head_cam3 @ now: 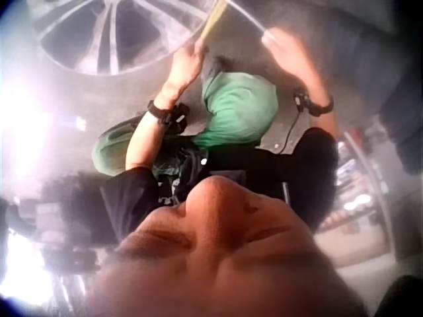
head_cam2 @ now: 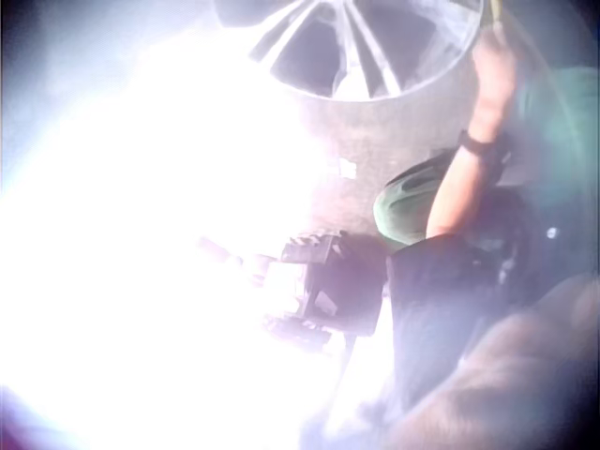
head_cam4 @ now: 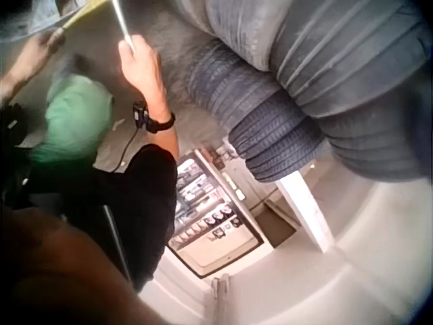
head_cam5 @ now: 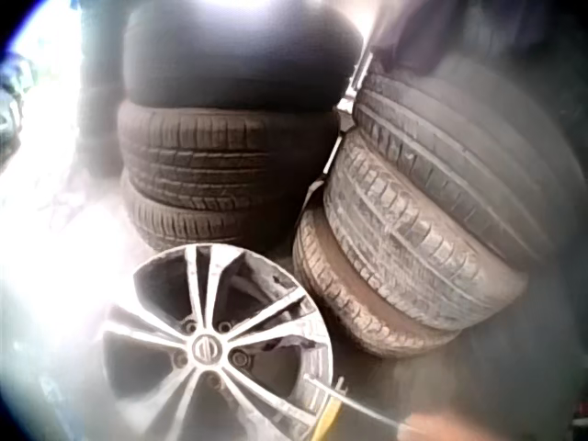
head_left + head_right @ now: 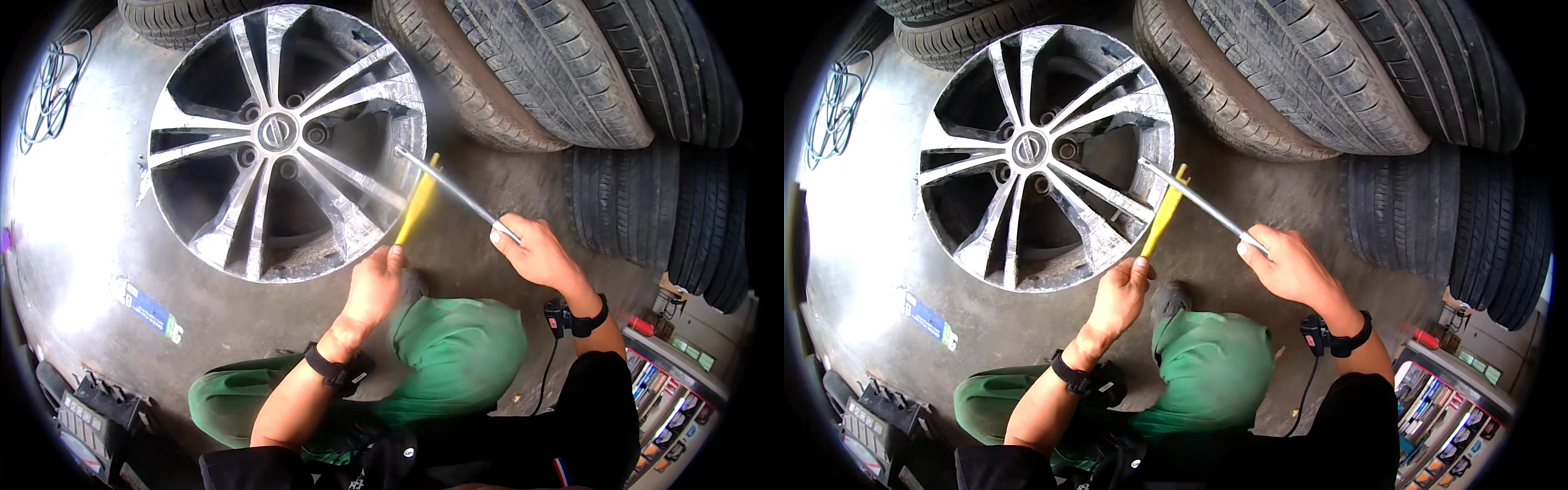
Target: The person removes weights from a wheel rim using a tool, measures the rim with a tape, and places the rim on a tire changer machine. They then peel a sticker from a new tire and apply liquid to its bead using a spray bottle.
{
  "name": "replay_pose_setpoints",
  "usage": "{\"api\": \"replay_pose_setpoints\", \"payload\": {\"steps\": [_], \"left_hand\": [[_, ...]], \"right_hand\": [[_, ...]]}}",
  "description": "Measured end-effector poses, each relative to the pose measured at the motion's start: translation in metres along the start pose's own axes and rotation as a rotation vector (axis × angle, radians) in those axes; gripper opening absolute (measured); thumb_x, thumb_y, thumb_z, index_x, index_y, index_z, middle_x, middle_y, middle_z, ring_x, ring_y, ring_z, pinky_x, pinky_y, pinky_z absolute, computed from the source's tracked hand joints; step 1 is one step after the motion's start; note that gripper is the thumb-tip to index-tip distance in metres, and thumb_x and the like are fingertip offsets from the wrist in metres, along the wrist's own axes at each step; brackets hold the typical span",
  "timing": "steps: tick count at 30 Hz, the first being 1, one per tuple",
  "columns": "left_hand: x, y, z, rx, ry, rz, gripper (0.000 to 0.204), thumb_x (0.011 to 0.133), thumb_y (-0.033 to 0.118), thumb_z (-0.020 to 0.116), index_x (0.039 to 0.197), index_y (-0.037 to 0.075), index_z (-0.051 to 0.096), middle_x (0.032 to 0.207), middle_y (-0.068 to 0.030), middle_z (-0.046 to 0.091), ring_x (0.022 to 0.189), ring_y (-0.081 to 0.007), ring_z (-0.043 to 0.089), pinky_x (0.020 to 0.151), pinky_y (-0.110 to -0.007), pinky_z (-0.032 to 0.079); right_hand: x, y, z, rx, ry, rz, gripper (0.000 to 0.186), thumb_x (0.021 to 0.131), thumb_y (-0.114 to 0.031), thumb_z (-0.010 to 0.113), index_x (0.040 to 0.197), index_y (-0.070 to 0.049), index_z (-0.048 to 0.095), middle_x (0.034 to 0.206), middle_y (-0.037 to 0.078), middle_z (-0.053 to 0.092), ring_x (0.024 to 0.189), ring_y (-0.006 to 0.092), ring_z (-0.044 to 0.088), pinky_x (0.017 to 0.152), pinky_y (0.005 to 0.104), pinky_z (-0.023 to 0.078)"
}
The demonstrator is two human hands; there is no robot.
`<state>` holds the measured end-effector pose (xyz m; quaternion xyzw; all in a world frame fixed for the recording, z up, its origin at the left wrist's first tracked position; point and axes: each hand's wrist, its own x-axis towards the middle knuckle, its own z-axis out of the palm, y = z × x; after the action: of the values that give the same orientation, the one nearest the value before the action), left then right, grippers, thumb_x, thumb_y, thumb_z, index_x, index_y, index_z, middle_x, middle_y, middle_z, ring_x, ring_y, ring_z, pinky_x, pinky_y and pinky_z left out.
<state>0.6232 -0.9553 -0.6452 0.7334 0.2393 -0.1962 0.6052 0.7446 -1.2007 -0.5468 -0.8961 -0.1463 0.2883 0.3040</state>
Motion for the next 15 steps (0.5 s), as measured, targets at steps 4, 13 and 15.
{"api": "replay_pose_setpoints", "payload": {"steps": [4,13,15], "left_hand": [[0.010,0.004,0.028,-0.003,0.089,-0.021,0.044,0.106,0.035,0.050,0.084,0.000,0.065,0.062,-0.0079,0.058,0.058,-0.0174,0.056,0.058,-0.036,0.047],[0.005,0.010,0.036,-0.038,0.147,-0.001,0.042,0.107,0.034,0.047,0.086,0.002,0.063,0.069,-0.0044,0.060,0.062,-0.0139,0.053,0.060,-0.034,0.047],[0.010,0.008,0.037,0.014,0.138,0.025,0.042,0.107,0.033,0.047,0.085,0.001,0.063,0.069,-0.0065,0.060,0.063,-0.0154,0.055,0.060,-0.035,0.047]], "right_hand": [[0.001,0.021,0.012,-0.007,0.018,0.031,0.030,0.100,-0.027,0.060,0.088,0.000,0.055,0.065,0.018,0.054,0.058,0.0329,0.049,0.057,0.0409,0.044],[-0.005,0.024,0.005,0.028,0.040,0.042,0.034,0.101,-0.031,0.059,0.086,-0.001,0.055,0.063,0.017,0.052,0.055,0.0257,0.049,0.057,0.0412,0.044],[0.000,0.035,0.006,0.033,0.030,0.050,0.036,0.101,-0.032,0.058,0.085,0.000,0.054,0.063,0.017,0.052,0.055,0.0262,0.048,0.057,0.0417,0.044]]}}
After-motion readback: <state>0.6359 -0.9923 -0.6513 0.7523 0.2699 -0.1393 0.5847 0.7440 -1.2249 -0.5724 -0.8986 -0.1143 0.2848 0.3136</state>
